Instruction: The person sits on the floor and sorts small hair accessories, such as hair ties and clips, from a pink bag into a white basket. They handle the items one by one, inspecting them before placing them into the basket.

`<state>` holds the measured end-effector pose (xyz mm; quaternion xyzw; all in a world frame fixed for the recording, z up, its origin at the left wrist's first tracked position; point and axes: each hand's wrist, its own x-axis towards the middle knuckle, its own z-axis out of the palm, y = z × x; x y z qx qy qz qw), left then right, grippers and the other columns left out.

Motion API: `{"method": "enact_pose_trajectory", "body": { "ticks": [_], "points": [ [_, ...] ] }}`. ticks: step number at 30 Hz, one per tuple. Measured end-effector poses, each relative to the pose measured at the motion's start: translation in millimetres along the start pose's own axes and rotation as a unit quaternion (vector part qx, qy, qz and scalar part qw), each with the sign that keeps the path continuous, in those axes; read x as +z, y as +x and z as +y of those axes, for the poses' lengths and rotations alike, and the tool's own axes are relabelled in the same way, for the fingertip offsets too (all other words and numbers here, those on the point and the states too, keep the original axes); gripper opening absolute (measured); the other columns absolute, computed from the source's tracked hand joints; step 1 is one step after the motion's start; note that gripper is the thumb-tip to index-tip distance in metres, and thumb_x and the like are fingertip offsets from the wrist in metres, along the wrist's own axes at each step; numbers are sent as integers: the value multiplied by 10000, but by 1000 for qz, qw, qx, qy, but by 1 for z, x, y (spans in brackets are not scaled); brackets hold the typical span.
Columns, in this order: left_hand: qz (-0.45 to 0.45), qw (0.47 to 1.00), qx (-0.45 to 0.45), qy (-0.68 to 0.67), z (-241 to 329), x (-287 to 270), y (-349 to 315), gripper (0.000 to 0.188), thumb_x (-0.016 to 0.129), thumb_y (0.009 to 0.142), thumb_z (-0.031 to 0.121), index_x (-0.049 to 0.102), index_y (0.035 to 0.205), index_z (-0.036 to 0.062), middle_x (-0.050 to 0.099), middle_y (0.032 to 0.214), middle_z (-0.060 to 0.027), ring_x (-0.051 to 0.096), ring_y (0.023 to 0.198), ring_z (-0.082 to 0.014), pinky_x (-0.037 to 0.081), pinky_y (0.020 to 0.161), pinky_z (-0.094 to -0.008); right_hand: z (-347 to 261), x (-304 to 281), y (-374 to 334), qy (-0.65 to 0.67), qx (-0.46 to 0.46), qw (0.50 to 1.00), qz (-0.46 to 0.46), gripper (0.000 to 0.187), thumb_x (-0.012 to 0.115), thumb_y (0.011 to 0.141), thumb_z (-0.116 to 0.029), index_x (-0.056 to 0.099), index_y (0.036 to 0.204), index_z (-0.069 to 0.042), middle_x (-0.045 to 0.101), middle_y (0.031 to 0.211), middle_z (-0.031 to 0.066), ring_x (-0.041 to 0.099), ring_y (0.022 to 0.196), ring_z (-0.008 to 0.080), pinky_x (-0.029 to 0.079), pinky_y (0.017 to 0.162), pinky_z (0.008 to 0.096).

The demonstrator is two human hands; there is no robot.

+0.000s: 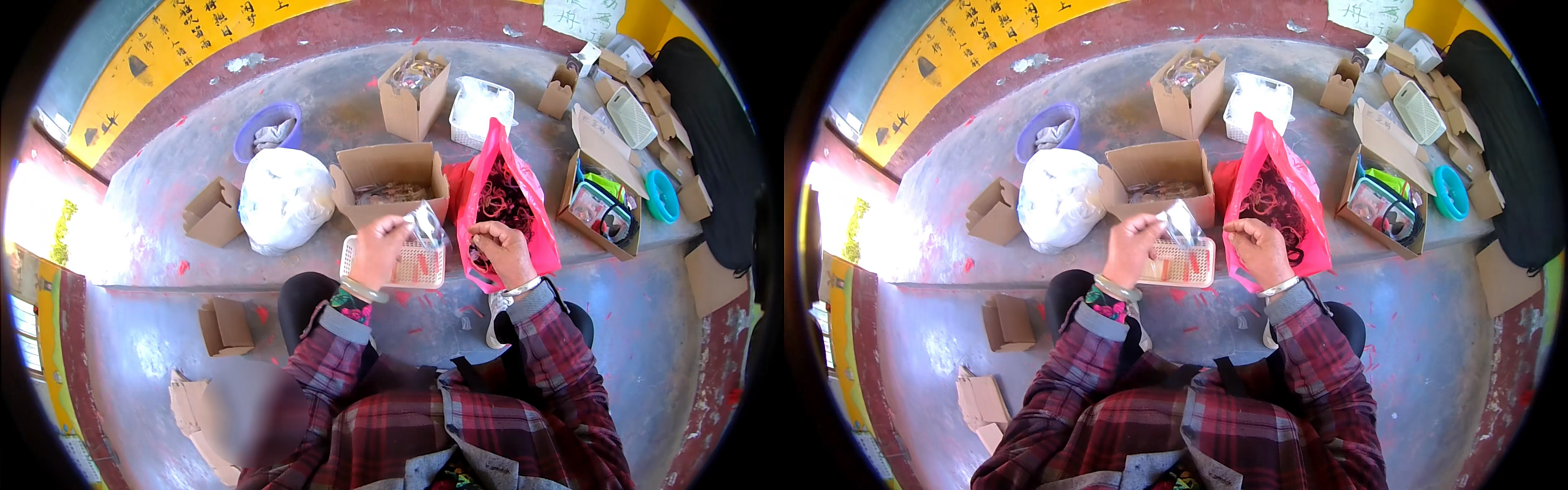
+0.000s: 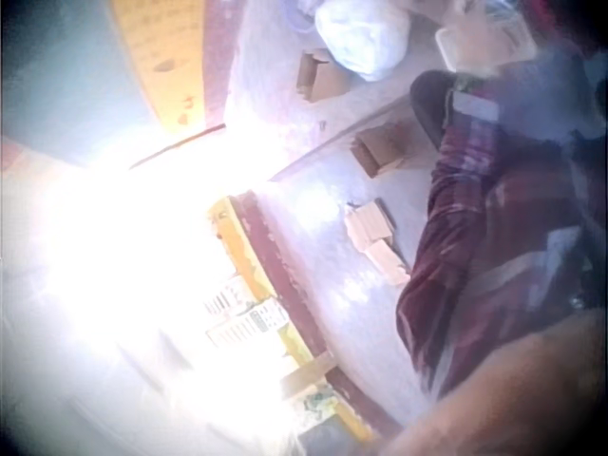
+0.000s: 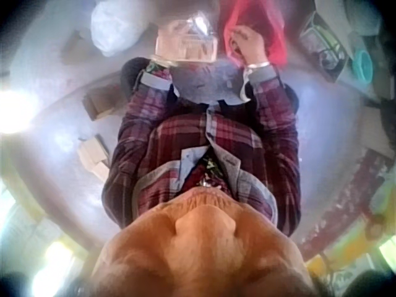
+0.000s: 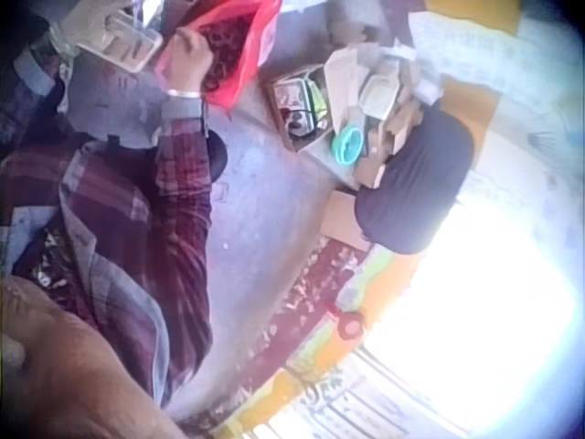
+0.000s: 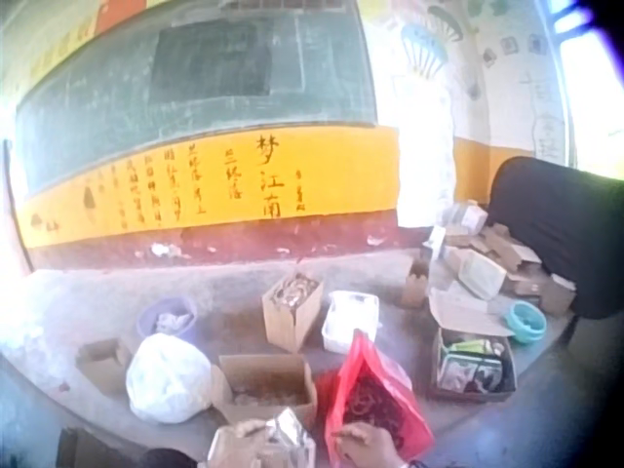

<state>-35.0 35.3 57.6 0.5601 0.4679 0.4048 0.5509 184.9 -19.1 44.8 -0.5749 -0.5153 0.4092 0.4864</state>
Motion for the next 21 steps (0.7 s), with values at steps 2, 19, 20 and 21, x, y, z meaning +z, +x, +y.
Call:
{"method": "enact_pose_trajectory", "body": {
  "ticks": [2,19,20,21],
  "points": [
    [47,999,9,10,10,-12,15,145,556,852,123,621,891,0,627,745,-41,526,587,-54,411,479,-197,3,0,1,-14,-10,1000,-2,135,564,803,-25,643,908,7,599,751,17,517,662,59,420,598,216],
    [243,968,-11,-59,-78,-7,47,277,474,887,234,603,881,-11,640,731,-97,611,655,-145,455,466,-258,-8,3,-8,20,26,995,-92,140,547,820,-2,619,918,67,647,800,74,606,744,104,486,675,239],
    [253,964,-39,-68,-93,-11,40,272,466,890,228,600,856,-6,640,728,-91,609,646,-139,449,465,-260,-10,4,-8,2,21,995,-101,142,548,820,-4,619,919,68,648,797,75,607,739,105,488,673,242],
    [261,960,-69,-78,-104,-12,34,271,457,893,223,597,831,-1,640,724,-85,606,637,-133,444,463,-261,-12,3,-9,-18,17,994,-108,144,548,820,-7,618,920,69,650,795,77,608,735,106,490,671,244]
  ]
}}
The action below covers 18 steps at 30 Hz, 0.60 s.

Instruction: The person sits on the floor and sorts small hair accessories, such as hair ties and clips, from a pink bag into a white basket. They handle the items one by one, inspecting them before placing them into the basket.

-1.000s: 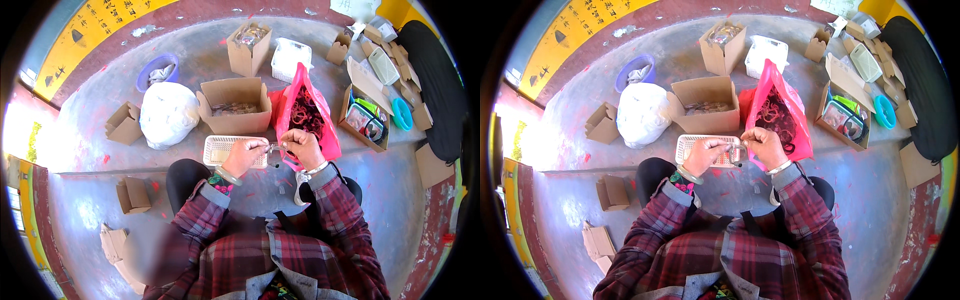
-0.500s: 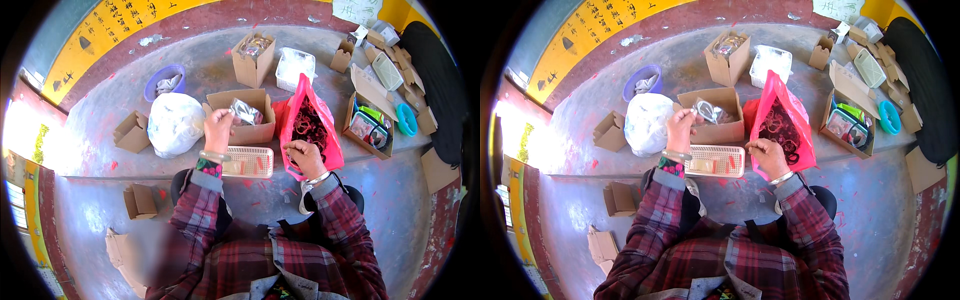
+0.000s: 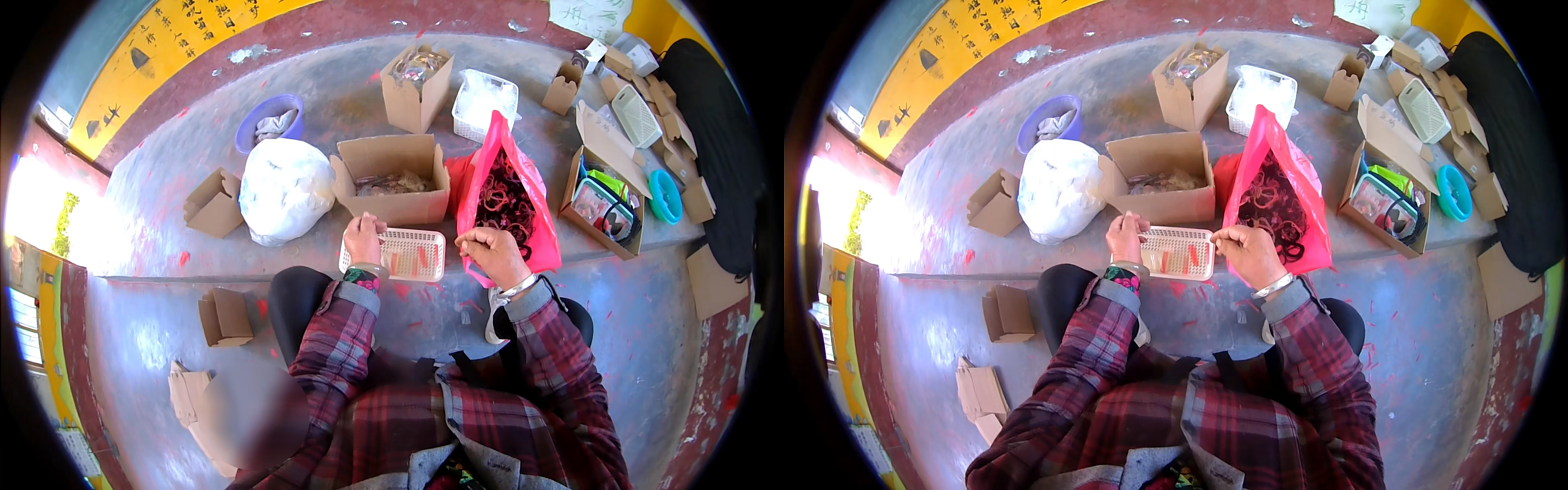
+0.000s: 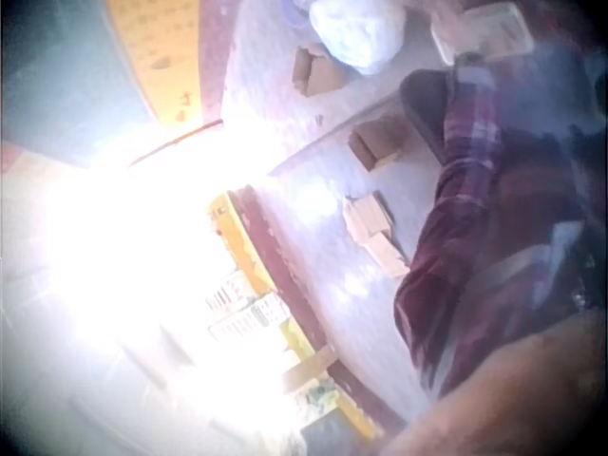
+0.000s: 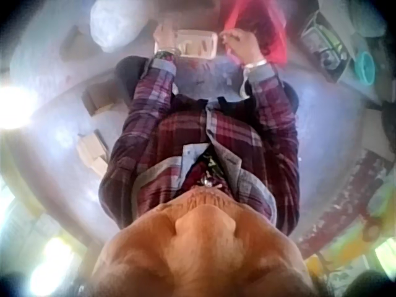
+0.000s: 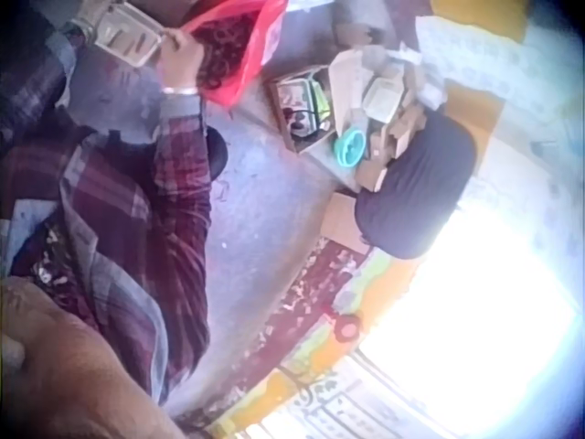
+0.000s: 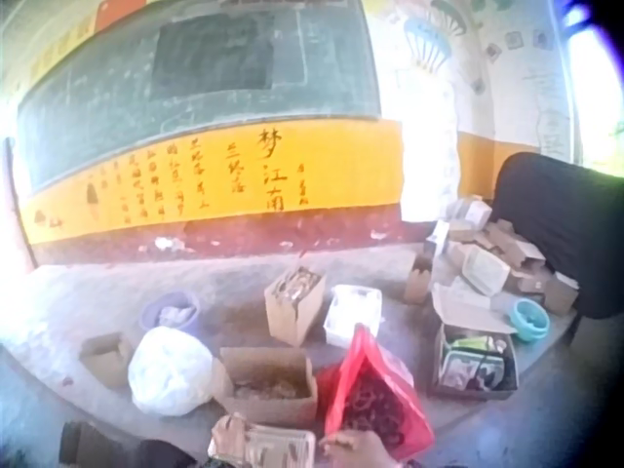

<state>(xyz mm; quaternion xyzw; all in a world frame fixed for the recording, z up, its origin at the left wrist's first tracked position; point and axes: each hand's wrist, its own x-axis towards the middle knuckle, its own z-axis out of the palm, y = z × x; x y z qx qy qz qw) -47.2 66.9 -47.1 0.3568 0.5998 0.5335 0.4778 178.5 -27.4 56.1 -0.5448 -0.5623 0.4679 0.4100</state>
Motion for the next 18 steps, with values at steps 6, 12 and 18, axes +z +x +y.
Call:
{"method": "enact_pose_trajectory", "body": {
  "ticks": [6,12,18],
  "points": [
    [-316,702,380,513,-88,-11,-26,203,501,796,185,592,687,40,609,714,-118,617,628,-227,479,535,-367,5,-3,-3,-24,-4,999,-30,159,547,818,-31,614,917,74,649,769,90,619,717,120,489,657,258],
    [-513,650,305,471,-140,-2,-76,234,501,792,242,606,740,40,610,778,-159,594,731,-321,475,644,-422,5,-3,-3,-61,-17,997,-45,179,543,817,-72,612,914,62,643,766,122,629,722,140,482,645,273],
    [-276,797,203,497,-115,2,-21,199,487,800,182,617,785,31,609,822,-212,590,758,-359,470,711,-454,6,-6,-5,-90,-26,995,-26,171,545,808,-82,621,902,40,636,742,110,598,666,131,462,612,274]
  ]
}}
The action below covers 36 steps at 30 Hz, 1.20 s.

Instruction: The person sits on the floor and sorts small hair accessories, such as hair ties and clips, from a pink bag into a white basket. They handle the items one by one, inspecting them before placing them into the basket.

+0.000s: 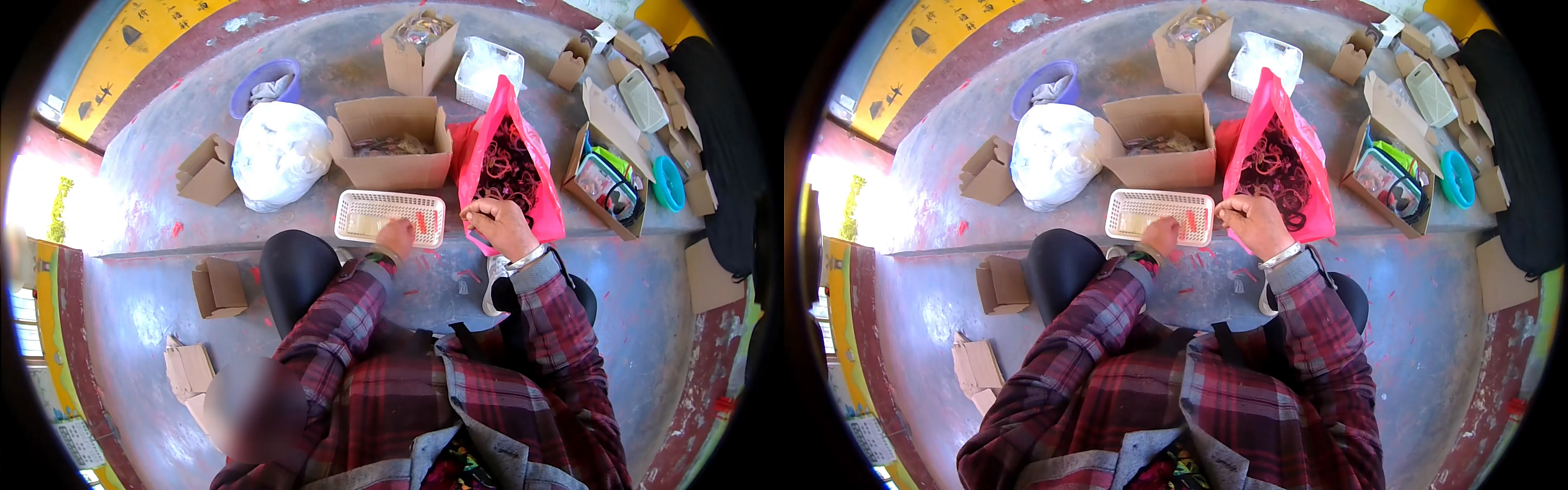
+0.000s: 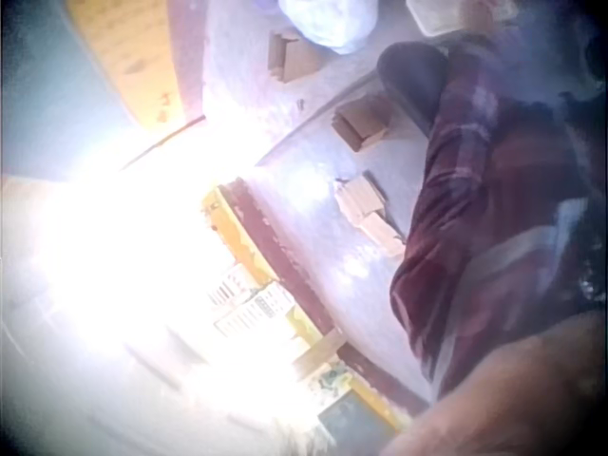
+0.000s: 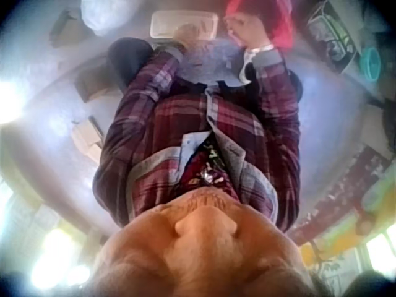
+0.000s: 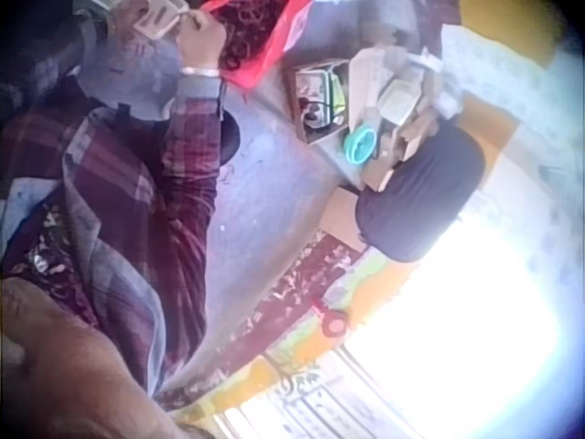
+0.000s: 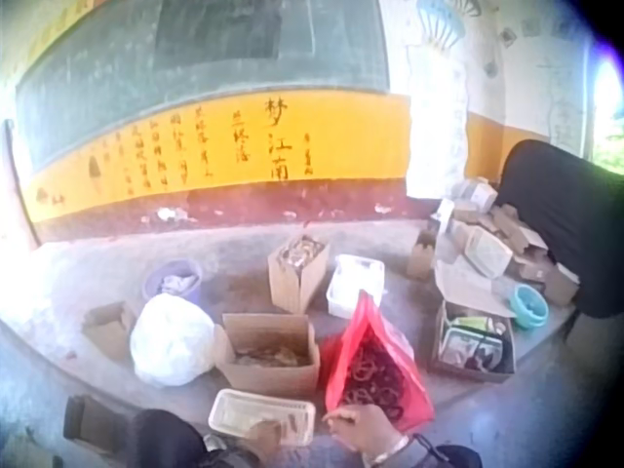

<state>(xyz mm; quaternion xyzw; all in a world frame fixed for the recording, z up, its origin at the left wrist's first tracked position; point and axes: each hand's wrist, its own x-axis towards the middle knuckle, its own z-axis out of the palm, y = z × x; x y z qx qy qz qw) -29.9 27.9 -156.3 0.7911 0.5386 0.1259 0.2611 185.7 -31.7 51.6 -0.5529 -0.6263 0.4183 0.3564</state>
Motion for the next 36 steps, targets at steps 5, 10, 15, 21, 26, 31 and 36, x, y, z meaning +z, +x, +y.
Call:
{"method": "enact_pose_trajectory", "body": {
  "ticks": [5,10,15,21,26,31,36],
  "points": [
    [57,995,-39,68,-30,4,15,180,559,732,132,606,883,45,613,922,-162,560,917,-345,431,833,-432,1,6,5,19,17,1000,-17,159,558,807,-95,626,885,25,620,722,120,591,658,146,449,605,281],
    [33,993,14,115,-35,12,21,278,563,703,111,596,972,50,583,1041,-145,497,1058,-317,374,929,-417,11,13,9,13,-10,1000,-22,154,568,801,-105,627,869,20,617,738,151,601,657,196,447,608,300],
    [-9,991,11,135,-20,-2,30,245,500,725,95,585,949,45,575,1039,-144,480,1068,-313,376,913,-431,-3,11,7,-29,10,998,-50,161,553,810,-62,621,910,44,610,740,67,561,692,84,446,619,242],
    [-6,986,-7,168,-26,-6,39,181,495,738,97,596,884,64,602,974,-117,513,1006,-287,383,885,-423,-4,13,7,-18,-1,998,-57,156,553,811,-59,620,905,45,611,737,75,563,694,88,449,627,247],
    [-5,992,-40,120,-35,-3,41,112,556,713,118,610,810,104,613,929,-92,514,987,-282,389,863,-427,-1,14,7,-20,-2,998,-58,154,556,809,-56,619,903,49,620,752,90,568,697,98,455,636,256],
    [4,990,-5,141,-27,-7,39,97,566,719,164,647,752,123,625,877,-67,522,982,-255,385,865,-433,-1,14,7,-33,2,997,-66,155,554,811,-56,620,905,48,622,758,90,570,703,98,456,637,253],
    [29,979,77,189,-21,-11,36,121,550,724,152,665,738,116,624,874,-65,533,961,-246,414,845,-408,0,13,7,-35,13,997,-70,165,552,816,-68,622,913,44,617,753,85,569,697,94,454,635,246]
  ]
}}
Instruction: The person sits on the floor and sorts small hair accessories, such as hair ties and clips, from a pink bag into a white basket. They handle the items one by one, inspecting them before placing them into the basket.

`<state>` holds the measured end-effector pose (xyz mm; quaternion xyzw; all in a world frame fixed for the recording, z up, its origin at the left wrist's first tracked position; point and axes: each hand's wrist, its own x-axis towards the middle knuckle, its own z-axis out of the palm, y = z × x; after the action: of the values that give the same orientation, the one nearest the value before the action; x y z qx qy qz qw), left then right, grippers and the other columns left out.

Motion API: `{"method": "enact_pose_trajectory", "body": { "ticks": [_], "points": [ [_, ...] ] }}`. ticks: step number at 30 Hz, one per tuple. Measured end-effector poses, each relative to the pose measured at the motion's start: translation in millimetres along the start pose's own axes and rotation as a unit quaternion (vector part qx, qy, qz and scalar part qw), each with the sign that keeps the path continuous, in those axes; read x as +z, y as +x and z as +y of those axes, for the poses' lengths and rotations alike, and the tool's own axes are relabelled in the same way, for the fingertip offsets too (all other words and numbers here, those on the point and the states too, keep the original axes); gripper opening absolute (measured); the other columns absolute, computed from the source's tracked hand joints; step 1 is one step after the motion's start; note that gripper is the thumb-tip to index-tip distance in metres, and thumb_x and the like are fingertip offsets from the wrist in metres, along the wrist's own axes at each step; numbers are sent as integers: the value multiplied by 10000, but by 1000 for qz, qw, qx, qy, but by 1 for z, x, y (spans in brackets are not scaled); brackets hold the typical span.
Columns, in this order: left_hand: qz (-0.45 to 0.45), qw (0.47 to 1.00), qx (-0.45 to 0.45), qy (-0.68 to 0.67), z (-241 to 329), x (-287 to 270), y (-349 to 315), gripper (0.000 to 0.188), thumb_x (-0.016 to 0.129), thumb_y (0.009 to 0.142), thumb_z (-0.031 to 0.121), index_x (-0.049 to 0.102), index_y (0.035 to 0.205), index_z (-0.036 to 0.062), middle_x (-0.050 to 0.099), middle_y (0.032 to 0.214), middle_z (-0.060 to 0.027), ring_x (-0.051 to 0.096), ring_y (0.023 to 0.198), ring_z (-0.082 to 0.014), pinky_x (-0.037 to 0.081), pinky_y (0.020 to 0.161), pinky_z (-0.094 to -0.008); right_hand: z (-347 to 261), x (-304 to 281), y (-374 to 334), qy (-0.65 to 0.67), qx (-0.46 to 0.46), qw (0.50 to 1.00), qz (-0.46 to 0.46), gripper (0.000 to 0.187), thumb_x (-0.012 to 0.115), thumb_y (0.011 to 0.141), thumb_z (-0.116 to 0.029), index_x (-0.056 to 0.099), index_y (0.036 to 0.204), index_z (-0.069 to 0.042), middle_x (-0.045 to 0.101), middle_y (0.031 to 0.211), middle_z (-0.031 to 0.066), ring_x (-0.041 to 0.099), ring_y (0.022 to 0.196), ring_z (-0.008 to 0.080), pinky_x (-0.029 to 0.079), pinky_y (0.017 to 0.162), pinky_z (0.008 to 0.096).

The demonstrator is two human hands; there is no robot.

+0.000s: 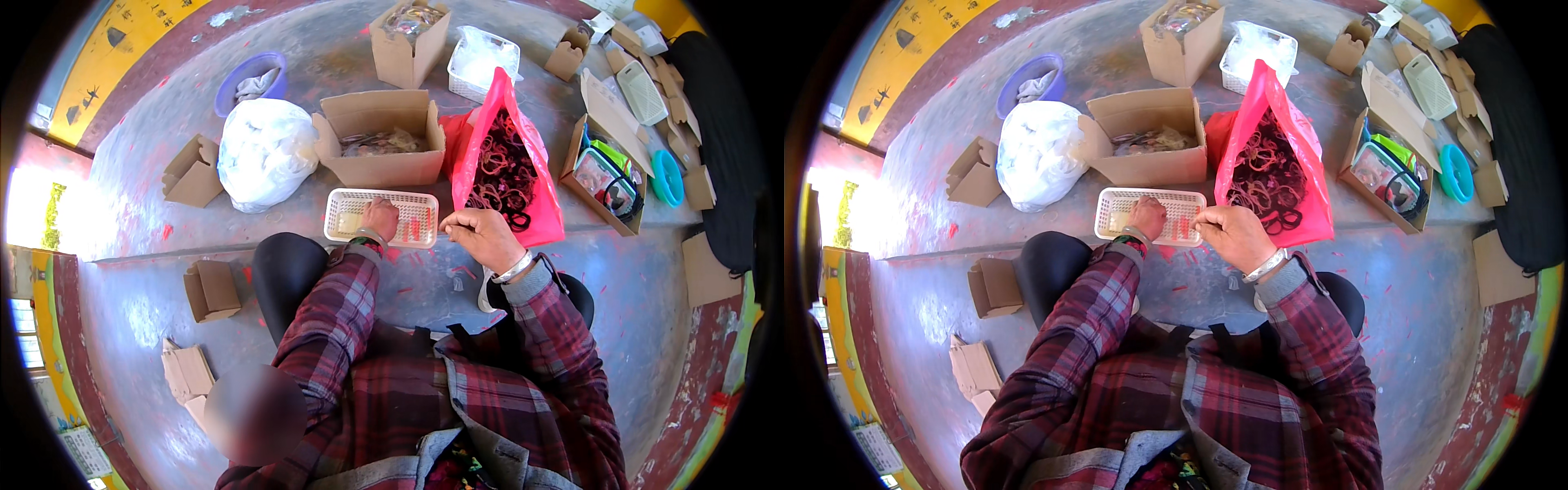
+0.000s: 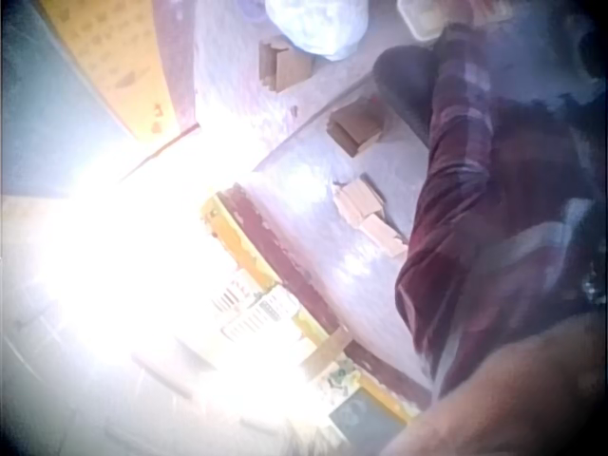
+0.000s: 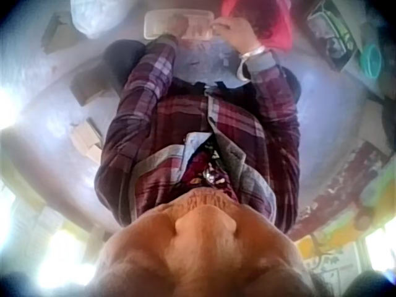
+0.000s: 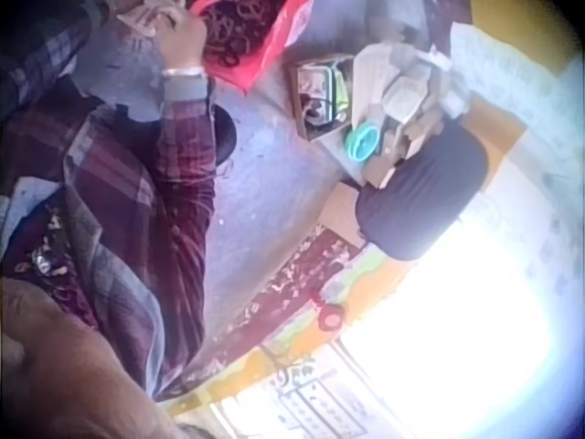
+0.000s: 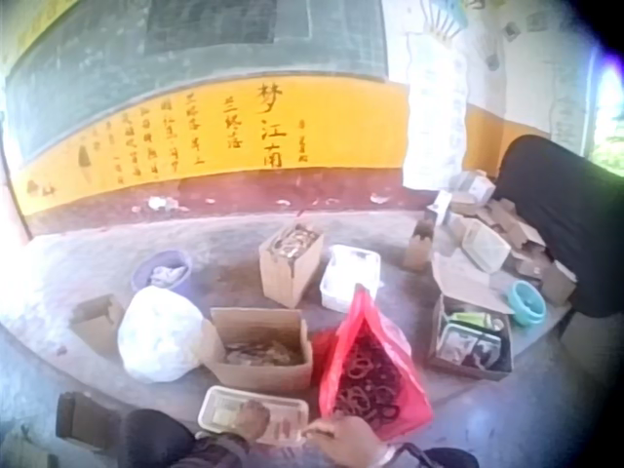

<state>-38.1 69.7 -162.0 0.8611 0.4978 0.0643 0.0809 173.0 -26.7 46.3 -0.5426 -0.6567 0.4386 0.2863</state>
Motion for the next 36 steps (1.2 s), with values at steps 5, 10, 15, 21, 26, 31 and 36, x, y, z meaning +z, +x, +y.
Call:
{"method": "enact_pose_trajectory", "body": {
  "ticks": [5,10,15,21,26,31,36],
  "points": [
    [-35,999,37,17,-1,7,3,151,530,752,163,654,746,78,610,883,-92,546,933,-267,462,792,-380,1,1,0,1,-9,1000,7,176,549,821,-84,628,922,37,614,733,77,567,682,93,449,622,244],
    [-36,998,-12,-53,5,10,1,170,489,793,160,625,813,59,618,846,-138,590,851,-316,471,735,-436,2,0,-2,-16,-11,1000,10,184,544,821,-96,631,920,32,613,699,71,565,658,93,444,600,245],
    [-22,982,-98,-157,14,-8,6,197,518,820,181,596,946,50,636,803,-164,617,773,-325,474,693,-440,13,0,-2,4,-38,998,47,183,558,806,-145,640,862,8,606,682,131,588,610,202,445,570,301],
    [-3,955,-128,-269,14,-36,3,293,637,757,159,604,1020,36,644,803,-157,630,748,-276,493,681,-371,13,-5,-1,55,-14,997,61,202,555,805,-171,648,855,2,622,675,130,605,600,182,454,576,305],
    [-67,707,-235,-664,39,-104,-1,162,577,844,123,595,943,-4,654,834,-104,636,732,-171,502,647,-274,21,-12,0,56,-4,995,79,199,553,812,-157,646,872,8,625,663,109,601,618,148,454,583,291],
    [-65,561,-192,-803,78,-170,-26,107,551,872,112,562,930,23,639,831,-80,635,742,-171,502,637,-243,6,-8,-3,134,49,987,78,255,626,808,-195,641,934,26,648,770,65,582,718,100,461,659,259],
    [-37,577,-155,-801,98,-173,-37,91,551,876,108,551,918,27,628,848,-69,644,756,-165,504,567,-235,3,9,1,255,33,966,13,278,653,817,-212,646,998,-1,623,815,4,529,732,61,433,665,217]
  ]
}}
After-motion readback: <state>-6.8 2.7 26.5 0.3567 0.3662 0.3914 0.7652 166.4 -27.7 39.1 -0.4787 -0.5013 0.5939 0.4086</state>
